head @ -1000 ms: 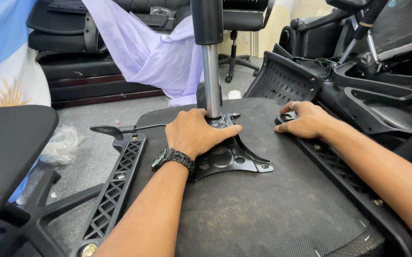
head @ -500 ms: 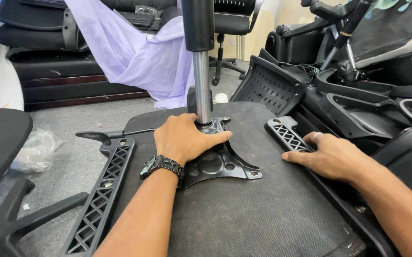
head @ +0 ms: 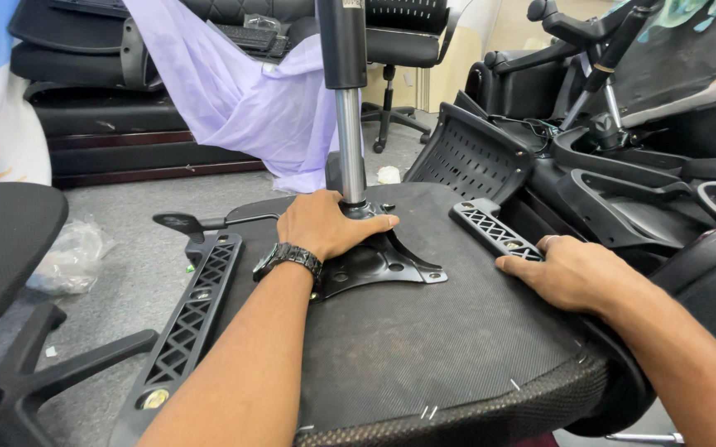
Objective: The person assembles an office chair by attaching the seat to the base and then securing the backrest to the seat using a screwdriver. The person works on the floor, aligning parts and tightening screws to complete the assembly.
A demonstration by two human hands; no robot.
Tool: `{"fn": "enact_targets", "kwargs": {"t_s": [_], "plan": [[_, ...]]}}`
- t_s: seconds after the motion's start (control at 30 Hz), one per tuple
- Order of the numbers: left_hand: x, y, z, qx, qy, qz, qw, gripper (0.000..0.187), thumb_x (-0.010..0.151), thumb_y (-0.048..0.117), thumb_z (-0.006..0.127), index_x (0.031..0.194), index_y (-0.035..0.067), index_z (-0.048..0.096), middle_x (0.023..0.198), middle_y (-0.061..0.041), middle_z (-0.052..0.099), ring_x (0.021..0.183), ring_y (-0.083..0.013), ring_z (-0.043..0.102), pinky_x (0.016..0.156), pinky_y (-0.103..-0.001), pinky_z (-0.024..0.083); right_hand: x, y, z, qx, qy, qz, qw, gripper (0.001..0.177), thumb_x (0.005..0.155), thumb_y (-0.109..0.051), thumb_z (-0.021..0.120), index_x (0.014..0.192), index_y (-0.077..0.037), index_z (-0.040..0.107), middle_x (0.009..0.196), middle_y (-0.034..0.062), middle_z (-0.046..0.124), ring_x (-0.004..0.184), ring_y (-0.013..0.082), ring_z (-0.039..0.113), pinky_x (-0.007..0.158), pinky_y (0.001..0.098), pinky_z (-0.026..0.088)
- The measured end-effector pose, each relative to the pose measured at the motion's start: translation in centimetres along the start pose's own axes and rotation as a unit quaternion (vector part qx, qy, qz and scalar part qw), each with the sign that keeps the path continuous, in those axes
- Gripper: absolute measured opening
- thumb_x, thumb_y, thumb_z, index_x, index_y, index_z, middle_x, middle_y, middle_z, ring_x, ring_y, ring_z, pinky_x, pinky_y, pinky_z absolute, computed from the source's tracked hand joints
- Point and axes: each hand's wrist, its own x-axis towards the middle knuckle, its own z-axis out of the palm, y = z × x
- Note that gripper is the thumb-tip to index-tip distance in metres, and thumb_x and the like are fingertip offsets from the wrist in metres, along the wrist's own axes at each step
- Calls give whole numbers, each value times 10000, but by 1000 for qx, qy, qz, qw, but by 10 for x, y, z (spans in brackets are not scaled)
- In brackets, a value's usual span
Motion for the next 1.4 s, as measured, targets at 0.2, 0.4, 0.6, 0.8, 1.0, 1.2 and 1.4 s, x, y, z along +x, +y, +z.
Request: {"fn": "enact_targets", "kwargs": {"t_s": [0.2, 0.4, 0.6, 0.8, 1.0, 1.2, 1.4], "plan": [[-21, 1, -49, 99, 33, -41, 994, 797, 673, 746, 751, 1196, 145, 736, 1184, -101, 733, 1172, -304, 650, 1040, -564, 408, 33, 6, -2, 41, -37, -19, 998, 893, 828, -682, 690, 1386, 13, 628, 1256, 287, 711, 1131, 386, 730, 1013, 436, 544], [-89, -26, -85, 141, -150, -277, 939, 891, 739, 740, 752, 1347, 93, 678, 1414, -186, 621, 1341, -381, 581, 1128, -526, 442, 48, 14, -8, 151, -93, -70, 982, 748, 802, -513, 686, 1370, -27, 691, 1267, 218, 707, 1155, 337, 702, 1060, 403, 533], [-113, -58, -101, 131, -165, -265, 941, 881, 812, 707, 646, 1389, 43, 597, 1451, -208, 592, 1357, -386, 566, 1138, -489, 427, 59, 31, -22, 162, -116, -96, 975, 620, 854, -462, 722, 1334, -71, 753, 1353, 143, 703, 1151, 254, 683, 1066, 371, 469], [-124, -62, -117, -6, -108, -315, 943, 710, 821, 482, 592, 1318, -14, 695, 1420, -251, 645, 1315, -420, 599, 1109, -491, 437, 56, 60, -24, 438, -211, 0, 874, 533, 838, -339, 749, 1170, 74, 690, 945, 243, 761, 677, 336, 691, 676, 450, 525], [-129, -68, -124, -102, -92, -325, 936, 762, 765, 500, 631, 1391, 68, 585, 1429, -241, 572, 1303, -437, 567, 1069, -569, 451, 34, 59, -25, 429, -118, 95, 890, 686, 833, -550, 655, 1146, 57, 713, 873, 245, 773, 765, 404, 723, 723, 463, 558], [-145, -76, -118, -269, -22, -316, 909, 838, 776, 635, 601, 1441, 126, 579, 1483, -201, 515, 1386, -381, 426, 1134, -566, 278, -5, 46, -9, 534, -8, 53, 844, 892, 940, -799, 399, 1192, -3, 715, 1080, 309, 630, 995, 454, 623, 846, 652, 453], [-130, -81, -94, -425, 156, -254, 855, 876, 841, 688, 404, 1369, 23, 622, 1407, -205, 608, 1312, -311, 558, 1110, -405, 363, 10, 17, -22, 610, 8, -41, 792, 730, 942, -743, 338, 1157, -119, 649, 1087, 80, 642, 996, 223, 556, 892, 425, 445]]}}
